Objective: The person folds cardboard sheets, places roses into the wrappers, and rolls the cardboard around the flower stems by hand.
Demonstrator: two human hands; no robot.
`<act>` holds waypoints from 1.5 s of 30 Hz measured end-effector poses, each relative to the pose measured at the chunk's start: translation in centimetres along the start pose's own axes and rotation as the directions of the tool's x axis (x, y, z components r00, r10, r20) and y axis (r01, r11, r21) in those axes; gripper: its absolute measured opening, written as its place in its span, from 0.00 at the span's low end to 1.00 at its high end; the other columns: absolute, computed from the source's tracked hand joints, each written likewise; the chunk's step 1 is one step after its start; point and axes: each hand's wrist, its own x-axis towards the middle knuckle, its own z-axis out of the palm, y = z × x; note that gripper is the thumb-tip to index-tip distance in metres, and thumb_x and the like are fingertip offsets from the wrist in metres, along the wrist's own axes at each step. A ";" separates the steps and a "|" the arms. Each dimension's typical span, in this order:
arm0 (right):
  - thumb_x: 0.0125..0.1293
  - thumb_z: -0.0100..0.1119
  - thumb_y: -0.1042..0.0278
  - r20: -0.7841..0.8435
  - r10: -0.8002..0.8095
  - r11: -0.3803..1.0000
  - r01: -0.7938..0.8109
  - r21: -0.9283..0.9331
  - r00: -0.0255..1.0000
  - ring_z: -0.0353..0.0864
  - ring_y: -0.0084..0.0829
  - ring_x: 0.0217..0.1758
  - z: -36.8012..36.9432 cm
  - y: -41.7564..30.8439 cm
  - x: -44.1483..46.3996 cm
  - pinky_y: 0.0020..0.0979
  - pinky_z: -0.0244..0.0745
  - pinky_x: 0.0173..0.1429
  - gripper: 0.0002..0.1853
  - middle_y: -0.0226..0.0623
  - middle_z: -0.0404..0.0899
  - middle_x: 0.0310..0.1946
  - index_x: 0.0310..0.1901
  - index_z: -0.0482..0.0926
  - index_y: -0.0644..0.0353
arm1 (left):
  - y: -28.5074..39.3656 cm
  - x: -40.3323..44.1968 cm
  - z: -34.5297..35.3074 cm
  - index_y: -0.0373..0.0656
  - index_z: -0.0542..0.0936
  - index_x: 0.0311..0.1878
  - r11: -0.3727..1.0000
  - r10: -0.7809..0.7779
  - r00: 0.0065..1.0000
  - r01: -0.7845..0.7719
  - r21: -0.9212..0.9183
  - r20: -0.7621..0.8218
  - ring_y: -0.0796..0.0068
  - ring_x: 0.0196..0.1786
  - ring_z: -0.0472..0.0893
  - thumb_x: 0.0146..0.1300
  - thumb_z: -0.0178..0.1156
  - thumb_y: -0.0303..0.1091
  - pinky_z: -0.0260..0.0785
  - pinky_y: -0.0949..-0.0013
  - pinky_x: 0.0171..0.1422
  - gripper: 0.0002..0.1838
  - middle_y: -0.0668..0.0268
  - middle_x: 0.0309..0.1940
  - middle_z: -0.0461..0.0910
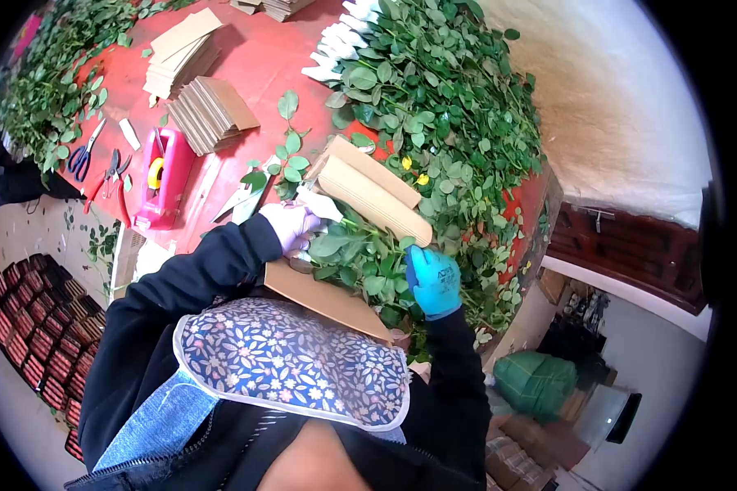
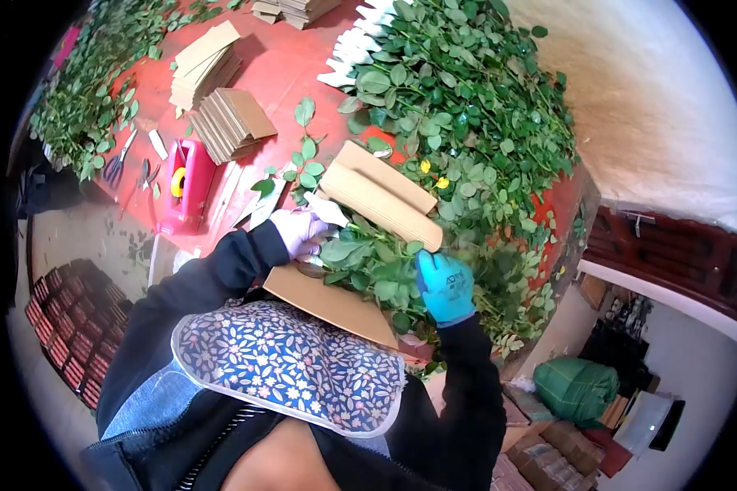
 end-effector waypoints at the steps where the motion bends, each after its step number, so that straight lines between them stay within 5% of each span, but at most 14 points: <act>1: 0.58 0.59 0.70 -0.010 0.037 0.999 -0.037 -0.009 0.999 0.79 0.43 0.31 0.4 0.0 -0.2 0.42 0.72 0.35 0.12 0.39 0.77 0.29 0.45 0.79 0.56 | 0.2 -0.1 -0.1 0.54 0.74 0.64 0.997 -0.050 0.998 0.048 0.057 0.031 0.63 0.39 0.83 0.54 0.66 0.31 0.78 0.64 0.40 0.31 0.63 0.47 0.81; 6: 0.59 0.60 0.66 0.126 0.239 0.956 -0.211 -0.202 0.963 0.80 0.43 0.32 0.4 0.4 -2.0 0.44 0.73 0.36 0.14 0.40 0.79 0.33 0.47 0.78 0.57 | 1.2 0.1 -1.0 0.55 0.72 0.67 0.887 0.192 0.981 -0.172 0.429 -0.004 0.65 0.40 0.84 0.57 0.64 0.29 0.80 0.68 0.42 0.32 0.65 0.53 0.81; 8: 0.59 0.61 0.64 -0.025 0.165 0.960 -0.167 -0.225 0.986 0.81 0.43 0.32 -3.4 -2.5 -0.7 0.44 0.74 0.37 0.15 0.39 0.79 0.35 0.48 0.78 0.57 | 2.5 0.2 -1.3 0.52 0.74 0.62 0.929 -0.295 0.944 0.320 -0.188 0.150 0.68 0.36 0.83 0.56 0.65 0.31 0.78 0.67 0.39 0.28 0.67 0.42 0.81; 10: 0.62 0.61 0.62 0.172 0.214 0.972 -0.193 -0.131 0.962 0.82 0.41 0.33 -4.8 -4.6 0.2 0.40 0.75 0.37 0.17 0.38 0.80 0.42 0.51 0.77 0.57 | 1.2 -0.1 -0.6 0.51 0.73 0.65 0.991 0.079 0.997 -0.075 0.114 -0.027 0.74 0.33 0.83 0.65 0.60 0.35 0.79 0.71 0.37 0.24 0.67 0.41 0.81; 14: 0.62 0.60 0.65 -0.072 0.020 1.000 -0.019 0.016 0.997 0.83 0.38 0.31 -1.6 -5.7 3.7 0.40 0.76 0.35 0.18 0.39 0.82 0.47 0.54 0.77 0.58 | 0.8 -0.1 -0.2 0.51 0.69 0.69 0.994 0.003 1.000 -0.005 0.106 0.020 0.76 0.38 0.83 0.64 0.60 0.29 0.80 0.73 0.41 0.29 0.65 0.46 0.80; 19: 0.61 0.58 0.66 0.042 0.088 0.989 -0.082 -0.120 0.995 0.82 0.38 0.27 5.6 -4.2 4.7 0.41 0.75 0.31 0.12 0.39 0.79 0.36 0.46 0.77 0.54 | 1.5 0.7 -1.1 0.46 0.69 0.68 0.969 -0.146 0.985 0.162 -0.185 0.095 0.58 0.58 0.80 0.47 0.68 0.18 0.77 0.64 0.58 0.41 0.57 0.65 0.71; 20: 0.59 0.59 0.65 0.064 0.075 0.994 -0.069 -0.084 0.995 0.82 0.38 0.27 5.3 -4.0 4.5 0.42 0.75 0.30 0.10 0.39 0.78 0.34 0.43 0.76 0.53 | 0.7 0.4 -0.7 0.46 0.69 0.67 0.957 0.201 0.979 -0.200 0.211 0.018 0.58 0.57 0.81 0.46 0.67 0.17 0.76 0.64 0.58 0.40 0.58 0.65 0.72; 25: 0.59 0.60 0.64 -0.083 0.219 0.972 -0.210 0.110 0.972 0.81 0.42 0.29 0.6 -7.5 5.8 0.43 0.73 0.30 0.10 0.35 0.78 0.33 0.42 0.75 0.51 | 0.9 0.1 -0.3 0.45 0.74 0.62 0.997 -0.044 0.995 0.050 -0.058 0.088 0.56 0.49 0.82 0.48 0.66 0.19 0.78 0.62 0.52 0.34 0.58 0.61 0.74; 27: 0.59 0.59 0.64 -0.117 0.201 0.974 -0.186 0.127 0.973 0.81 0.44 0.29 2.7 -7.1 6.9 0.45 0.74 0.30 0.10 0.39 0.79 0.32 0.42 0.75 0.55 | 0.8 0.3 -0.6 0.44 0.76 0.59 0.962 -0.003 0.995 -0.024 0.270 0.097 0.55 0.45 0.82 0.49 0.67 0.23 0.77 0.61 0.47 0.30 0.57 0.56 0.75; 32: 0.63 0.55 0.62 -0.171 0.267 0.963 -0.257 0.080 0.948 0.83 0.44 0.32 9.3 -5.9 6.6 0.46 0.76 0.34 0.14 0.46 0.81 0.32 0.44 0.78 0.62 | 0.6 0.8 -0.8 0.41 0.75 0.55 0.923 0.362 0.932 -0.360 0.136 0.013 0.60 0.41 0.83 0.52 0.68 0.24 0.77 0.64 0.44 0.24 0.58 0.42 0.81; 34: 0.65 0.55 0.60 -0.126 0.228 0.971 -0.216 0.102 0.965 0.82 0.44 0.31 8.8 -5.6 6.5 0.47 0.75 0.34 0.14 0.46 0.82 0.32 0.45 0.77 0.62 | 0.2 -0.6 -0.6 0.41 0.75 0.51 0.956 -0.162 0.987 0.154 -0.249 -0.011 0.71 0.41 0.84 0.61 0.67 0.26 0.76 0.68 0.46 0.17 0.58 0.47 0.80; 35: 0.67 0.54 0.56 -0.020 0.242 0.959 -0.237 0.157 0.970 0.82 0.46 0.33 9.3 -5.4 6.6 0.48 0.76 0.34 0.17 0.46 0.81 0.37 0.50 0.75 0.60 | -0.2 -0.3 0.4 0.42 0.74 0.48 0.901 -0.034 0.963 -0.087 -0.426 -0.268 0.80 0.33 0.79 0.66 0.64 0.29 0.74 0.74 0.39 0.11 0.64 0.41 0.79; 36: 0.67 0.54 0.56 -0.020 0.251 0.956 -0.245 0.160 0.968 0.82 0.46 0.33 9.7 -5.3 6.3 0.48 0.76 0.34 0.17 0.46 0.81 0.37 0.50 0.75 0.60 | -3.2 -0.8 1.3 0.43 0.72 0.47 0.785 -0.183 0.938 -0.041 -0.618 -0.296 0.81 0.32 0.76 0.68 0.62 0.30 0.70 0.76 0.36 0.09 0.70 0.36 0.77; 45: 0.68 0.54 0.56 0.008 0.204 0.963 -0.202 0.179 0.979 0.82 0.46 0.34 10.2 -5.3 5.9 0.48 0.75 0.36 0.17 0.45 0.79 0.43 0.52 0.74 0.58 | -3.4 1.1 0.0 0.43 0.81 0.43 0.765 -0.292 0.952 0.175 -0.620 -0.091 0.85 0.31 0.74 0.73 0.58 0.37 0.67 0.78 0.35 0.08 0.74 0.29 0.78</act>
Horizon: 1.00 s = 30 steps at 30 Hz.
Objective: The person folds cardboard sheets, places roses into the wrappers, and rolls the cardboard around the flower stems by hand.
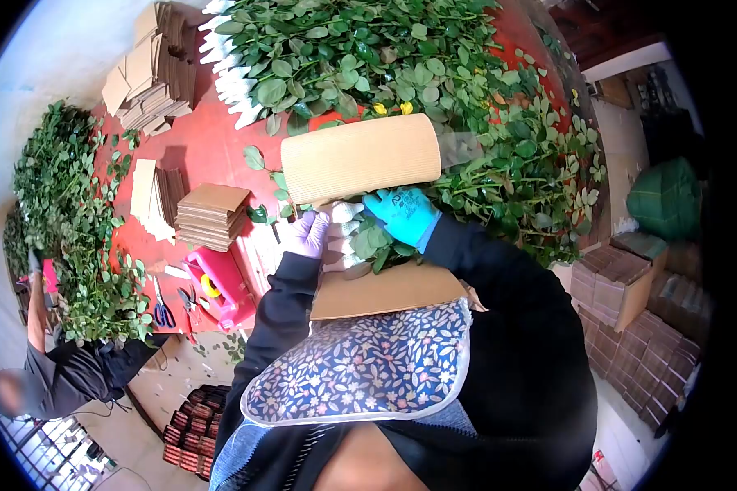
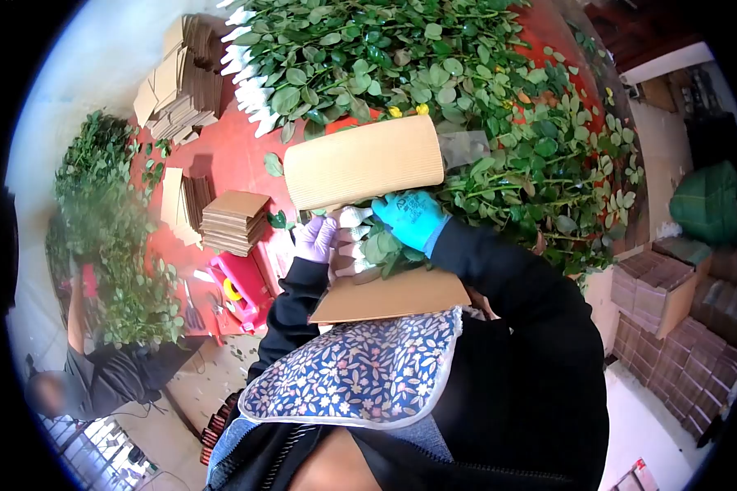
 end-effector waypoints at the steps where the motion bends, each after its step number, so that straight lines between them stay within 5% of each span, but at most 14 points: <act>1: 0.64 0.56 0.59 -0.066 -0.012 1.000 0.012 0.003 0.998 0.82 0.45 0.35 0.2 0.1 0.0 0.48 0.76 0.37 0.16 0.43 0.80 0.41 0.49 0.74 0.58 | -2.3 0.3 -1.5 0.43 0.81 0.43 1.000 -0.009 1.000 0.009 0.005 0.007 0.85 0.31 0.74 0.73 0.58 0.37 0.67 0.78 0.35 0.08 0.74 0.29 0.78; 3: 0.57 0.58 0.64 -0.206 -0.035 0.999 0.037 0.006 0.978 0.83 0.44 0.36 0.6 0.2 0.1 0.47 0.76 0.38 0.13 0.41 0.80 0.35 0.44 0.75 0.58 | -6.9 0.8 -6.0 0.44 0.81 0.42 0.956 -0.104 0.942 0.006 -0.293 -0.319 0.85 0.29 0.73 0.71 0.60 0.37 0.68 0.78 0.34 0.07 0.74 0.28 0.77; 5: 0.56 0.59 0.64 -0.249 -0.039 0.999 0.047 0.026 0.968 0.83 0.43 0.37 0.4 0.3 -0.1 0.47 0.77 0.39 0.13 0.40 0.80 0.35 0.43 0.75 0.57 | -1.9 -1.5 -7.9 0.44 0.81 0.42 0.988 -0.004 0.956 -0.041 -0.147 -0.293 0.84 0.29 0.74 0.70 0.60 0.35 0.71 0.76 0.34 0.05 0.73 0.29 0.77; 7: 0.58 0.58 0.64 -0.130 -0.008 0.994 0.022 0.103 0.991 0.83 0.43 0.36 0.2 0.2 0.0 0.46 0.77 0.38 0.13 0.40 0.80 0.35 0.44 0.76 0.58 | 0.3 -2.2 -5.2 0.39 0.78 0.41 0.913 0.098 0.899 -0.252 -0.321 -0.428 0.78 0.28 0.77 0.67 0.58 0.29 0.75 0.70 0.36 0.04 0.66 0.32 0.79; 10: 0.60 0.55 0.64 -0.057 0.073 0.997 -0.071 0.040 0.996 0.83 0.43 0.36 -1.3 -1.2 -0.1 0.45 0.78 0.36 0.14 0.40 0.80 0.34 0.45 0.77 0.60 | 2.4 -1.7 -3.8 0.35 0.78 0.35 0.993 0.004 0.976 -0.029 -0.111 -0.218 0.77 0.18 0.74 0.61 0.60 0.23 0.71 0.72 0.28 0.01 0.65 0.17 0.74; 11: 0.60 0.55 0.64 -0.052 0.068 0.997 -0.066 0.041 0.996 0.83 0.43 0.36 -0.8 -1.4 -0.2 0.45 0.78 0.36 0.14 0.40 0.80 0.34 0.45 0.77 0.60 | 1.6 -1.2 -3.5 0.37 0.78 0.38 0.991 -0.006 0.990 -0.012 -0.130 -0.139 0.78 0.23 0.76 0.63 0.61 0.22 0.72 0.74 0.32 0.02 0.66 0.22 0.77; 14: 0.62 0.53 0.64 -0.102 0.017 0.992 -0.029 -0.120 0.995 0.83 0.43 0.36 0.3 -1.3 0.2 0.43 0.78 0.35 0.15 0.40 0.81 0.34 0.48 0.77 0.61 | -0.8 0.6 -0.2 0.39 0.78 0.42 0.968 -0.084 0.933 -0.008 -0.252 -0.351 0.81 0.31 0.77 0.67 0.61 0.26 0.71 0.77 0.39 0.03 0.70 0.29 0.79; 17: 0.58 0.58 0.64 -0.042 0.078 0.996 -0.077 0.044 0.996 0.82 0.44 0.40 0.0 -1.2 -0.1 0.45 0.76 0.39 0.18 0.43 0.78 0.45 0.51 0.77 0.57 | -2.1 1.4 -0.5 0.43 0.79 0.41 0.955 -0.004 0.967 -0.072 -0.286 -0.256 0.82 0.31 0.75 0.68 0.64 0.30 0.67 0.77 0.34 0.04 0.71 0.34 0.79; 19: 0.59 0.59 0.64 -0.059 0.083 0.993 -0.078 0.084 0.995 0.81 0.45 0.41 -0.1 -1.2 -0.3 0.46 0.76 0.39 0.18 0.43 0.78 0.46 0.52 0.77 0.56 | -2.4 1.7 -1.1 0.44 0.80 0.42 0.976 0.035 0.986 -0.069 -0.204 -0.162 0.82 0.36 0.76 0.67 0.64 0.30 0.68 0.77 0.41 0.04 0.72 0.34 0.80; 23: 0.60 0.57 0.64 -0.116 0.067 0.993 -0.054 0.106 0.991 0.81 0.45 0.42 0.1 -1.0 -0.4 0.46 0.76 0.41 0.18 0.41 0.77 0.49 0.52 0.77 0.55 | -1.9 1.6 -0.4 0.44 0.81 0.40 0.983 0.009 0.989 -0.035 -0.179 -0.147 0.82 0.34 0.76 0.67 0.65 0.30 0.68 0.77 0.40 0.03 0.72 0.33 0.80; 26: 0.61 0.56 0.63 -0.100 0.072 0.994 -0.062 0.094 0.992 0.81 0.45 0.43 -0.1 -1.1 -0.4 0.46 0.76 0.41 0.17 0.41 0.77 0.50 0.52 0.77 0.55 | -0.6 1.3 0.1 0.45 0.80 0.35 0.992 0.024 0.959 -0.057 -0.109 -0.283 0.83 0.26 0.75 0.68 0.64 0.31 0.67 0.76 0.33 0.05 0.73 0.24 0.79; 29: 0.64 0.55 0.62 -0.051 0.074 0.994 -0.069 0.084 0.996 0.81 0.45 0.45 0.4 -0.9 -0.2 0.46 0.76 0.44 0.17 0.41 0.78 0.51 0.54 0.76 0.56 | 1.0 0.1 -3.2 0.48 0.78 0.33 0.991 -0.092 0.832 0.022 -0.133 -0.547 0.81 0.26 0.75 0.68 0.63 0.34 0.64 0.76 0.26 0.07 0.73 0.27 0.79; 30: 0.65 0.55 0.60 -0.065 0.100 0.990 -0.093 0.109 0.993 0.81 0.45 0.45 0.7 -0.8 -0.2 0.46 0.76 0.45 0.17 0.42 0.78 0.51 0.54 0.75 0.56 | -0.1 0.0 -5.9 0.49 0.78 0.34 0.986 -0.024 0.863 -0.063 -0.154 -0.504 0.81 0.26 0.76 0.68 0.62 0.35 0.63 0.76 0.25 0.06 0.73 0.27 0.79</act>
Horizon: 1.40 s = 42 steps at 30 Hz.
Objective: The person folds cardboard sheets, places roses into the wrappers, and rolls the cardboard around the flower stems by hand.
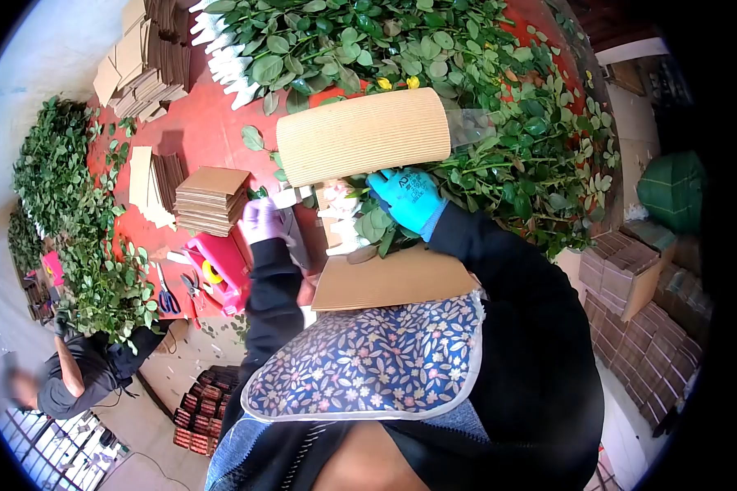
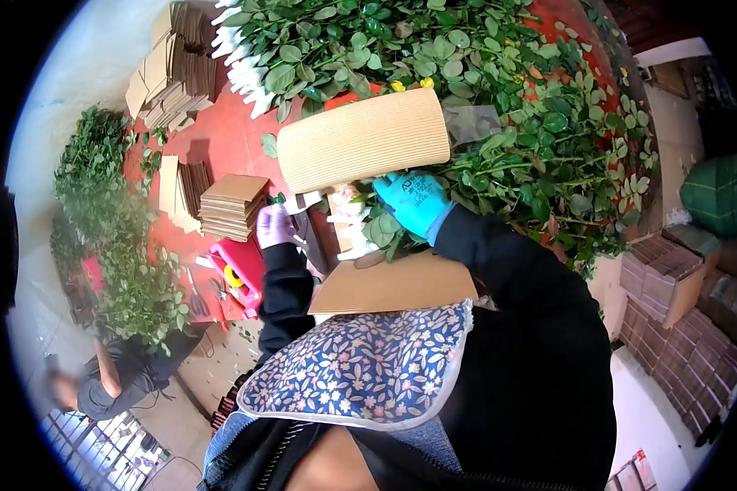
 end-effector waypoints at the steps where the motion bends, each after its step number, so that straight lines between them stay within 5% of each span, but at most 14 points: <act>1: 0.67 0.55 0.59 -0.013 0.021 0.999 -0.020 0.026 1.000 0.80 0.46 0.46 -0.2 -0.2 0.1 0.46 0.76 0.47 0.17 0.42 0.78 0.51 0.54 0.74 0.56 | 1.1 0.2 -0.8 0.50 0.78 0.35 0.996 0.061 0.997 -0.057 -0.065 0.054 0.81 0.26 0.76 0.69 0.61 0.37 0.63 0.76 0.24 0.06 0.73 0.28 0.79; 6: 0.65 0.61 0.60 -0.053 -0.143 0.951 0.152 0.270 0.988 0.80 0.47 0.44 -2.4 0.9 -1.0 0.45 0.76 0.47 0.16 0.42 0.77 0.54 0.52 0.75 0.56 | -0.4 -1.4 -1.9 0.45 0.77 0.39 0.994 0.104 0.843 -0.078 -0.072 0.527 0.79 0.37 0.80 0.68 0.59 0.31 0.75 0.73 0.40 0.02 0.62 0.46 0.83; 8: 0.63 0.62 0.61 0.009 -0.229 0.960 0.224 0.169 0.973 0.81 0.44 0.42 -2.8 0.9 -1.1 0.44 0.75 0.46 0.14 0.43 0.73 0.59 0.48 0.76 0.55 | 0.3 -4.9 2.2 0.43 0.75 0.43 0.978 0.036 0.894 -0.124 0.170 0.447 0.83 0.34 0.74 0.70 0.59 0.30 0.70 0.75 0.41 0.04 0.69 0.35 0.79; 17: 0.53 0.63 0.68 0.023 -0.209 0.978 0.209 0.007 0.978 0.80 0.42 0.44 -1.2 0.1 -0.7 0.45 0.72 0.44 0.18 0.41 0.69 0.62 0.47 0.76 0.54 | 1.3 -5.5 3.4 0.44 0.77 0.36 0.991 0.023 0.952 -0.062 0.119 0.304 0.85 0.31 0.71 0.70 0.61 0.30 0.64 0.79 0.37 0.05 0.75 0.28 0.75; 18: 0.53 0.63 0.68 0.031 -0.204 0.979 0.204 0.000 0.979 0.80 0.43 0.44 -1.3 0.2 -0.7 0.45 0.72 0.45 0.17 0.40 0.70 0.61 0.47 0.76 0.54 | 0.8 -4.4 2.4 0.45 0.76 0.36 0.934 0.236 0.962 -0.263 0.243 0.135 0.85 0.32 0.71 0.69 0.62 0.30 0.64 0.78 0.37 0.06 0.74 0.29 0.75; 20: 0.54 0.64 0.68 0.040 -0.197 0.980 0.197 0.000 0.980 0.80 0.44 0.44 -1.1 0.4 -0.8 0.45 0.73 0.46 0.17 0.39 0.71 0.61 0.47 0.76 0.54 | 2.0 -1.5 -2.9 0.43 0.76 0.35 0.976 0.216 0.976 -0.215 0.032 -0.029 0.82 0.31 0.71 0.68 0.60 0.27 0.66 0.76 0.37 0.04 0.75 0.27 0.73; 24: 0.63 0.63 0.64 -0.113 -0.179 0.928 0.206 0.310 0.977 0.79 0.47 0.44 -1.9 0.8 -0.8 0.47 0.74 0.47 0.12 0.37 0.75 0.58 0.47 0.79 0.55 | 4.5 -2.5 -4.1 0.41 0.76 0.34 0.759 0.217 0.861 -0.445 0.475 0.460 0.81 0.33 0.76 0.66 0.55 0.24 0.71 0.74 0.40 0.04 0.68 0.28 0.78; 26: 0.63 0.63 0.63 -0.141 -0.229 0.861 0.267 0.433 0.963 0.79 0.46 0.46 -3.5 0.9 -1.1 0.46 0.75 0.47 0.13 0.39 0.74 0.60 0.48 0.80 0.53 | 2.5 -3.6 -1.8 0.40 0.76 0.39 0.710 0.218 0.752 -0.559 0.427 0.622 0.77 0.36 0.78 0.61 0.54 0.24 0.71 0.72 0.40 0.05 0.67 0.30 0.78; 27: 0.63 0.63 0.63 -0.125 -0.247 0.859 0.277 0.430 0.961 0.79 0.46 0.46 -4.4 0.8 -1.3 0.46 0.75 0.47 0.13 0.39 0.74 0.60 0.48 0.80 0.53 | 1.6 -4.5 -1.3 0.39 0.76 0.45 0.756 -0.006 0.798 -0.391 0.525 0.603 0.76 0.36 0.79 0.61 0.54 0.23 0.73 0.70 0.42 0.10 0.66 0.32 0.79; 30: 0.61 0.64 0.59 0.116 -0.288 0.953 0.296 -0.059 0.951 0.80 0.39 0.40 -7.8 -0.5 -2.1 0.41 0.74 0.41 0.15 0.37 0.77 0.55 0.50 0.81 0.49 | 0.6 -5.1 0.6 0.38 0.76 0.50 0.882 -0.042 0.778 -0.266 0.390 0.626 0.78 0.37 0.78 0.62 0.55 0.24 0.73 0.72 0.44 0.12 0.66 0.36 0.79; 33: 0.60 0.59 0.61 0.110 -0.245 0.956 0.259 -0.136 0.963 0.82 0.41 0.36 -10.6 -3.0 -2.0 0.42 0.76 0.40 0.13 0.39 0.80 0.47 0.46 0.78 0.53 | 0.9 -5.8 2.1 0.37 0.75 0.51 0.860 -0.107 0.785 -0.235 0.454 0.610 0.78 0.37 0.79 0.69 0.61 0.30 0.74 0.72 0.44 0.11 0.65 0.36 0.79; 34: 0.62 0.57 0.62 0.183 -0.241 0.949 0.270 -0.161 0.953 0.82 0.40 0.31 -10.8 -3.8 -1.9 0.42 0.75 0.35 0.12 0.35 0.81 0.34 0.46 0.77 0.54 | 0.5 -5.9 2.5 0.37 0.75 0.50 0.882 -0.155 0.805 -0.149 0.447 0.573 0.78 0.38 0.79 0.70 0.61 0.32 0.75 0.73 0.44 0.11 0.66 0.34 0.79; 36: 0.63 0.57 0.60 0.229 -0.318 0.948 0.316 0.045 0.920 0.82 0.39 0.28 -9.3 -3.6 -1.2 0.43 0.74 0.32 0.14 0.33 0.79 0.26 0.48 0.77 0.55 | 0.2 -6.2 3.0 0.36 0.77 0.46 0.943 -0.254 0.797 0.077 0.325 0.547 0.80 0.38 0.79 0.71 0.61 0.34 0.76 0.75 0.44 0.10 0.68 0.32 0.79; 42: 0.64 0.55 0.62 0.372 -0.297 0.927 0.359 -0.108 0.879 0.83 0.38 0.27 -2.5 -2.2 -0.7 0.42 0.73 0.28 0.16 0.36 0.80 0.25 0.51 0.77 0.60 | 0.1 -6.4 3.6 0.39 0.78 0.38 0.866 -0.112 0.836 -0.182 0.465 0.537 0.79 0.30 0.79 0.71 0.61 0.35 0.73 0.72 0.36 0.09 0.69 0.25 0.79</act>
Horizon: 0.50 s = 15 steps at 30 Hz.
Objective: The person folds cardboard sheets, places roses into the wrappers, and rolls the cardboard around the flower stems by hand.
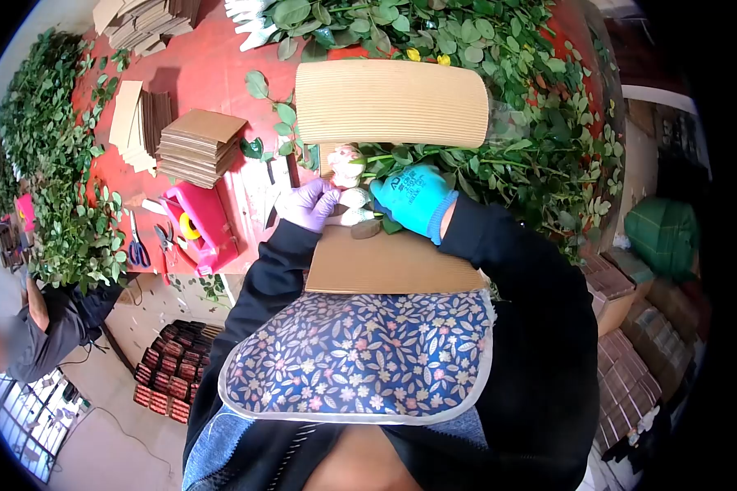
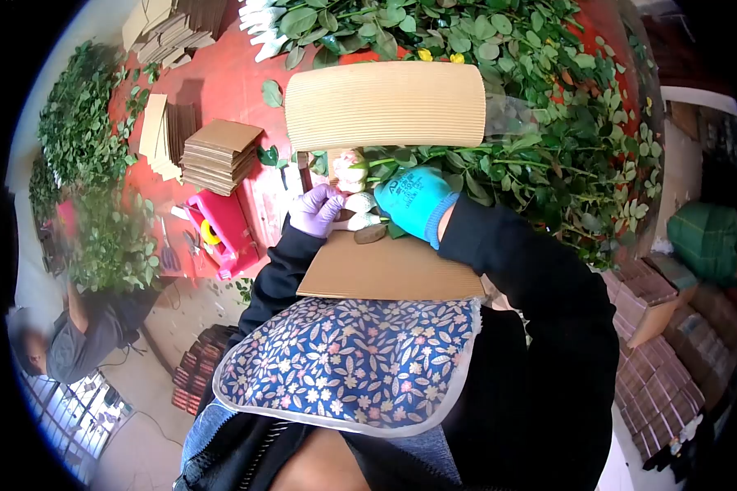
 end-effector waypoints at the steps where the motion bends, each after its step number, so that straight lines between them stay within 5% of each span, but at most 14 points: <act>1: 0.64 0.54 0.64 -0.054 -0.003 0.998 -0.001 -0.068 0.999 0.83 0.38 0.26 0.1 -0.2 -0.1 0.42 0.73 0.26 0.14 0.36 0.79 0.24 0.48 0.78 0.60 | 0.2 0.0 0.0 0.40 0.78 0.37 0.988 0.069 0.998 -0.068 0.137 -0.001 0.76 0.28 0.79 0.71 0.60 0.35 0.72 0.69 0.35 0.08 0.66 0.24 0.79; 2: 0.64 0.53 0.65 0.000 0.064 0.993 -0.064 -0.101 0.998 0.83 0.36 0.26 -0.4 -0.9 0.0 0.42 0.74 0.27 0.09 0.35 0.79 0.22 0.41 0.78 0.58 | 0.5 0.1 -0.1 0.40 0.78 0.37 0.989 0.064 0.998 -0.063 0.133 -0.001 0.76 0.28 0.79 0.71 0.60 0.35 0.72 0.69 0.35 0.08 0.66 0.24 0.79; 4: 0.63 0.53 0.66 -0.009 0.057 0.996 -0.058 -0.063 0.998 0.83 0.37 0.26 -0.1 -0.8 0.0 0.42 0.74 0.27 0.07 0.35 0.79 0.21 0.38 0.78 0.58 | 1.5 0.5 -0.3 0.40 0.78 0.38 0.812 0.357 0.934 -0.316 0.490 0.010 0.65 0.26 0.79 0.70 0.59 0.33 0.71 0.64 0.34 0.07 0.58 0.24 0.79; 7: 0.62 0.54 0.66 -0.021 0.065 0.998 -0.065 0.000 0.998 0.83 0.37 0.25 -0.2 -0.6 -0.1 0.42 0.75 0.28 0.05 0.36 0.79 0.21 0.33 0.77 0.57 | 0.7 0.6 -0.3 0.40 0.77 0.34 0.834 0.353 0.935 -0.292 0.468 -0.045 0.53 0.27 0.80 0.69 0.58 0.34 0.71 0.58 0.31 0.09 0.55 0.20 0.77; 9: 0.61 0.55 0.66 -0.018 0.080 0.996 -0.079 0.027 0.997 0.83 0.37 0.25 0.1 -0.3 -0.2 0.42 0.75 0.28 0.05 0.36 0.79 0.21 0.32 0.78 0.57 | -0.8 0.3 -1.5 0.41 0.78 0.35 0.898 0.251 0.954 -0.166 0.408 -0.165 0.57 0.25 0.80 0.69 0.59 0.33 0.71 0.60 0.31 0.08 0.57 0.21 0.78; 10: 0.60 0.56 0.66 -0.042 0.070 0.996 -0.067 0.055 0.997 0.83 0.37 0.25 0.3 -0.1 -0.2 0.42 0.76 0.29 0.05 0.36 0.80 0.21 0.32 0.77 0.57 | -0.9 0.5 -1.9 0.42 0.79 0.36 0.971 0.217 0.953 -0.188 0.148 -0.213 0.61 0.25 0.80 0.69 0.59 0.33 0.72 0.62 0.31 0.07 0.59 0.21 0.78; 15: 0.58 0.58 0.65 -0.009 0.074 0.996 -0.073 0.059 0.997 0.83 0.37 0.26 0.3 -0.3 0.1 0.42 0.76 0.29 0.06 0.36 0.79 0.21 0.31 0.78 0.56 | 2.5 0.1 -2.0 0.40 0.79 0.36 0.793 0.301 0.944 -0.325 0.516 0.132 0.62 0.25 0.81 0.61 0.69 0.44 0.72 0.63 0.31 0.16 0.61 0.22 0.79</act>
